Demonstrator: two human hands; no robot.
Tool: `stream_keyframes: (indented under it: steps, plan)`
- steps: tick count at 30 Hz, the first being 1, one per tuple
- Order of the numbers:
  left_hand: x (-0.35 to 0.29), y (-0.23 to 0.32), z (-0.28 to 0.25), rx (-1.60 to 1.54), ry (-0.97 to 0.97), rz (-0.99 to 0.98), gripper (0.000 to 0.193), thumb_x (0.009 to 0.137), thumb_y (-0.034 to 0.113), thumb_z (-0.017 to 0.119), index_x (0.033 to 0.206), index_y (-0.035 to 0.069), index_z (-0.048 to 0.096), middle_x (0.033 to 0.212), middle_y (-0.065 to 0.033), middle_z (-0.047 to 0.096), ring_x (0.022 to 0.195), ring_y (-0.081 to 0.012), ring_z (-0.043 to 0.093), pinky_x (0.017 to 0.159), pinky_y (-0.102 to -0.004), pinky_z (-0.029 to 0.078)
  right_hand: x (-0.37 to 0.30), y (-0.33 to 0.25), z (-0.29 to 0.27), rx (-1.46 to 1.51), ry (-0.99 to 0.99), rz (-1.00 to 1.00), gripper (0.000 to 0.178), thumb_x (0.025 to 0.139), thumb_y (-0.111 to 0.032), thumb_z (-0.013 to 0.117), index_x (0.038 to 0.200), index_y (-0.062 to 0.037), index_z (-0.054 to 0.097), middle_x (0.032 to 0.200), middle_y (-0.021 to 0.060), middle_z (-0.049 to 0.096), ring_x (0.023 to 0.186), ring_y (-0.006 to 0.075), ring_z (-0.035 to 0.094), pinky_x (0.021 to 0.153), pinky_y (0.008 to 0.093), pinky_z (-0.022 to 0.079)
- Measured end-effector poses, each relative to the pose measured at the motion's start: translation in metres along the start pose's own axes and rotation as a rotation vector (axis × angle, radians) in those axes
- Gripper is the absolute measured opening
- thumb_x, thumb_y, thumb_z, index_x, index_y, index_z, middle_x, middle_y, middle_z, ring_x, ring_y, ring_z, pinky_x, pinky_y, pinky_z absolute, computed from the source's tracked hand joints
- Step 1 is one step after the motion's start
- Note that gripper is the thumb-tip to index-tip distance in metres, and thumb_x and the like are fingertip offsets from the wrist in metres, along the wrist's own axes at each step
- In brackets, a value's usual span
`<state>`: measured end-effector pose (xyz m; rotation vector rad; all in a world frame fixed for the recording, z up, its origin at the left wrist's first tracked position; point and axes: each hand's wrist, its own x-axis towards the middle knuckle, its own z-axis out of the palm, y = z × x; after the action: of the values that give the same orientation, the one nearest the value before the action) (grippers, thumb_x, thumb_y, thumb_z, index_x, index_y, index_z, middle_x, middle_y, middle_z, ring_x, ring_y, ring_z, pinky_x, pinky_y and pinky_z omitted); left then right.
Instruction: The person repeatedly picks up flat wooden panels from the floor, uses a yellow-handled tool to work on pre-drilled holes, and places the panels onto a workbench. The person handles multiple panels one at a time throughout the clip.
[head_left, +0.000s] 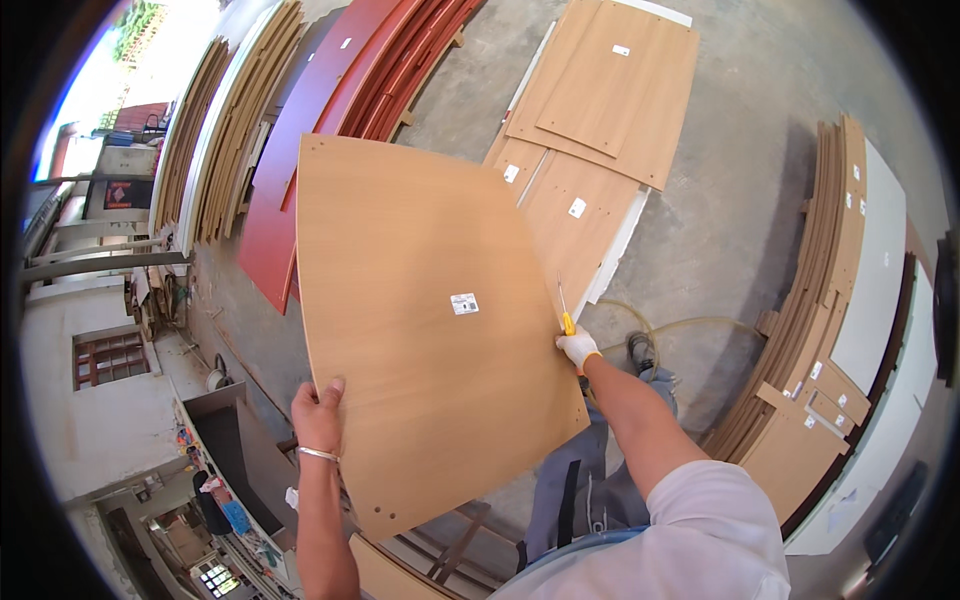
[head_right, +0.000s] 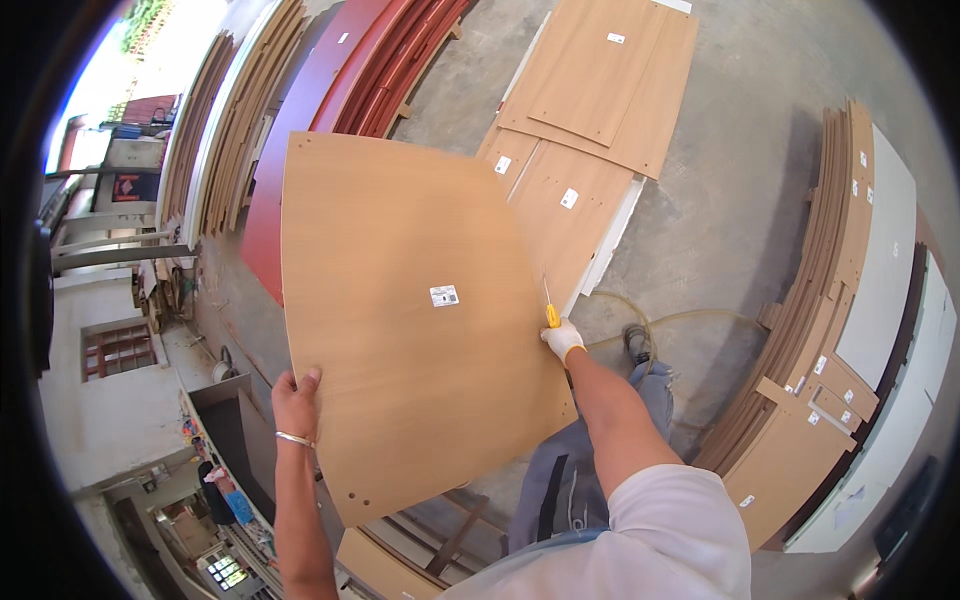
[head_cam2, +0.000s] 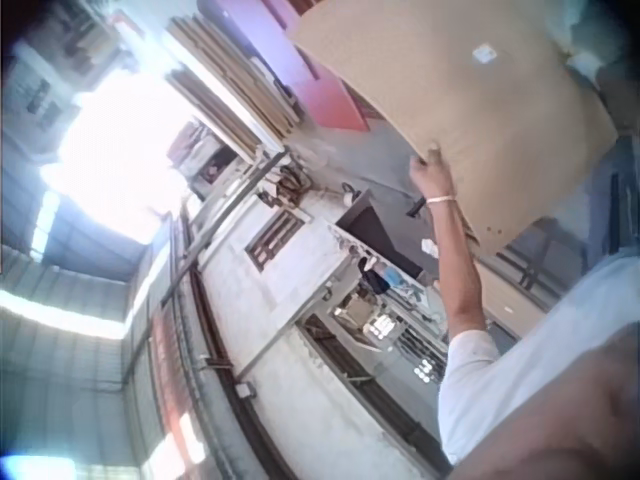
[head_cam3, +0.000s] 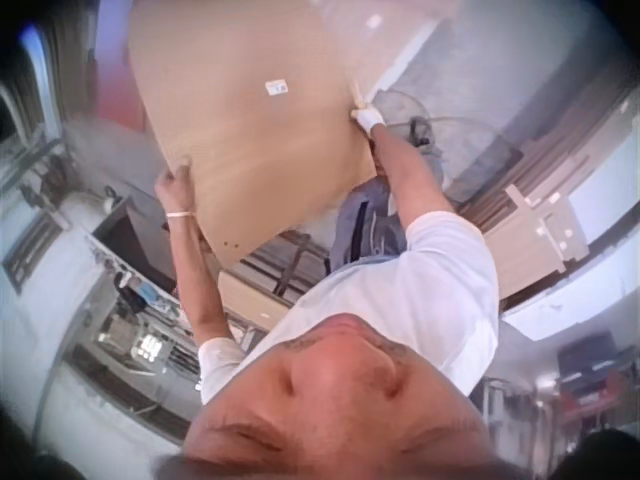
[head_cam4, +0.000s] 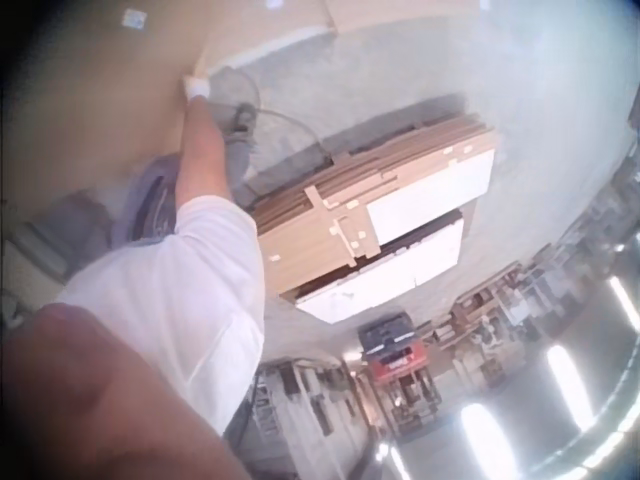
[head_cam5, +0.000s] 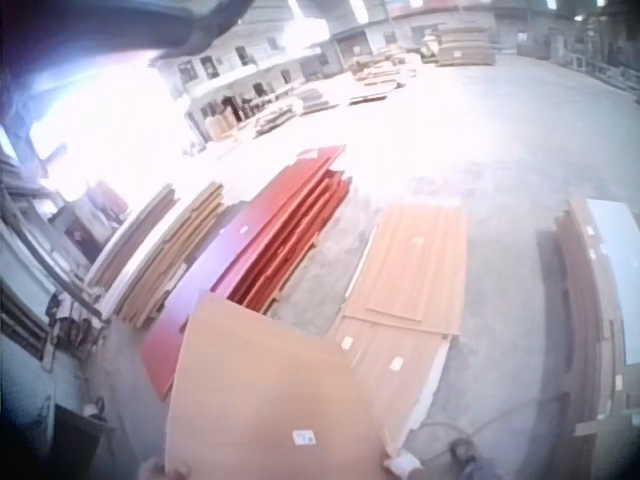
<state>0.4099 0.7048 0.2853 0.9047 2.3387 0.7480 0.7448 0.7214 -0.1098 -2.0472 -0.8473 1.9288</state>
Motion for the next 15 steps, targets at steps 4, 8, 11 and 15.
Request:
stream_keyframes:
  steps: [4,8,11,15]
  plan:
    - [-0.013,0.026,0.07,-0.037,0.012,0.135,0.025,0.084,0.01,0.074,0.071,0.005,0.053,0.066,0.0048,0.051,0.059,-0.005,0.041,0.052,-0.0229,0.035,0.017,0.011,-0.005,-0.056,-0.026,-0.136,0.033,0.079,-0.016,0.066,0.108,-0.0038,0.06,0.093,0.0124,0.066,0.084,0.0245,0.065,0.074,0.0357,0.05]
    - [-0.029,0.027,0.14,0.245,0.151,0.229,0.031,0.079,0.013,0.078,0.071,0.003,0.051,0.059,0.0006,0.046,0.056,-0.0096,0.04,0.051,-0.0291,0.037,0.0,0.021,-0.031,-0.054,-0.062,-0.273,0.029,0.078,-0.014,0.067,0.104,-0.0036,0.06,0.09,0.0127,0.067,0.086,0.0233,0.066,0.078,0.034,0.051]
    - [-0.052,0.024,0.18,0.335,0.173,0.283,0.032,0.078,0.016,0.079,0.072,0.002,0.051,0.056,-0.0052,0.047,0.053,-0.0147,0.042,0.052,-0.0334,0.04,0.012,0.062,-0.083,0.104,0.102,-0.142,0.035,0.078,-0.025,0.071,0.107,-0.008,0.062,0.099,0.0165,0.068,0.096,0.0318,0.066,0.086,0.0382,0.05]
    - [-0.078,-0.01,0.198,0.441,0.161,0.25,0.031,0.079,0.021,0.077,0.075,0.002,0.053,0.06,-0.0126,0.054,0.053,-0.0264,0.049,0.055,-0.0385,0.044,-0.014,0.06,-0.16,0.469,0.084,-0.061,0.03,0.079,0.0,0.062,0.108,-0.0017,0.056,0.089,0.0104,0.066,0.079,0.0205,0.066,0.07,0.0325,0.053]
